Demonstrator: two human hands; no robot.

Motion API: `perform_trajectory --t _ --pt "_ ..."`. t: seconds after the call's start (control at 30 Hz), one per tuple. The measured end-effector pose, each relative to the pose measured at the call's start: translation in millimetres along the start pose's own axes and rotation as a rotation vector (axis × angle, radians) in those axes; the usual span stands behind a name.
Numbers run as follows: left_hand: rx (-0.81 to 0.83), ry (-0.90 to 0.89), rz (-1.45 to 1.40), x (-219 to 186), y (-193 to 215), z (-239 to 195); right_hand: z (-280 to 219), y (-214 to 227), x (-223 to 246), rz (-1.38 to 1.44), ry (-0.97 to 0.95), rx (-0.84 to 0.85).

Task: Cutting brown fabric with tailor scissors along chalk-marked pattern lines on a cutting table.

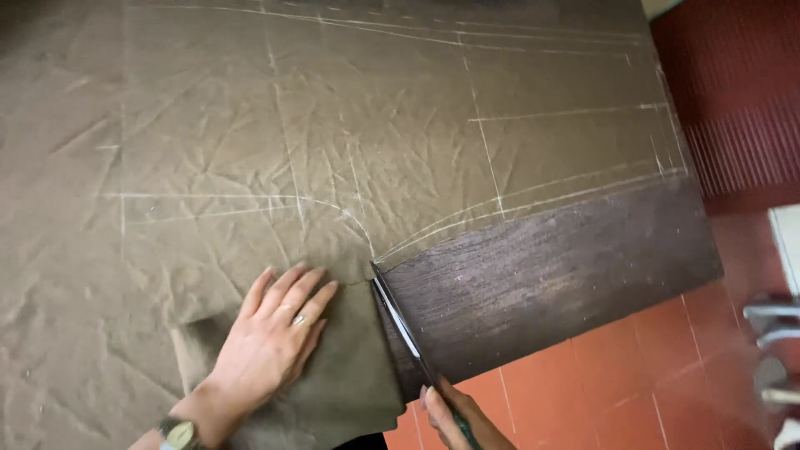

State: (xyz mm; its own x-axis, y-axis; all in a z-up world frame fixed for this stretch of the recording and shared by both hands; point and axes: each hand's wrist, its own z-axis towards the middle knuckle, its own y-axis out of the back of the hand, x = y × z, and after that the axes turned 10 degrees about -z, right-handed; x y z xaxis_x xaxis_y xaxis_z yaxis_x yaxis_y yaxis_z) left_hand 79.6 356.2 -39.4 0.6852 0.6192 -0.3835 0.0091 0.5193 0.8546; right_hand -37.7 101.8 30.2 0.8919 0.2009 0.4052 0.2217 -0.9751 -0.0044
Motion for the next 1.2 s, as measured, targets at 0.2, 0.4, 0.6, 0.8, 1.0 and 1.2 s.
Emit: perform_trajectory --t 0.2,0.4,0.6,0.8,1.0,1.2 --pt "0.032 -0.117 -0.063 25.3 -22.4 12.3 -6.5 -36.1 23.5 -0.105 0.131 -0.105" --pt "0.045 -0.102 -0.105 26.8 -21.5 13.1 -21.6 -64.4 50.3 -0.321 -0.135 -0.248" --pt "0.088 -0.107 -0.101 29.1 -20.8 11.5 -11.9 -61.1 34.4 -0.391 -0.106 -0.281" --pt "0.090 -0.106 -0.108 29.6 -21.1 12.2 -13.0 -64.0 48.2 -0.348 -0.020 -0.262" --pt "0.125 -0.095 -0.116 31.5 -22.3 12.1 -21.7 -71.2 63.9 -0.315 -0.160 -0.304" --pt "0.113 -0.096 -0.115 31.3 -20.8 14.2 -41.4 -78.3 60.0 -0.180 -0.050 -0.389"
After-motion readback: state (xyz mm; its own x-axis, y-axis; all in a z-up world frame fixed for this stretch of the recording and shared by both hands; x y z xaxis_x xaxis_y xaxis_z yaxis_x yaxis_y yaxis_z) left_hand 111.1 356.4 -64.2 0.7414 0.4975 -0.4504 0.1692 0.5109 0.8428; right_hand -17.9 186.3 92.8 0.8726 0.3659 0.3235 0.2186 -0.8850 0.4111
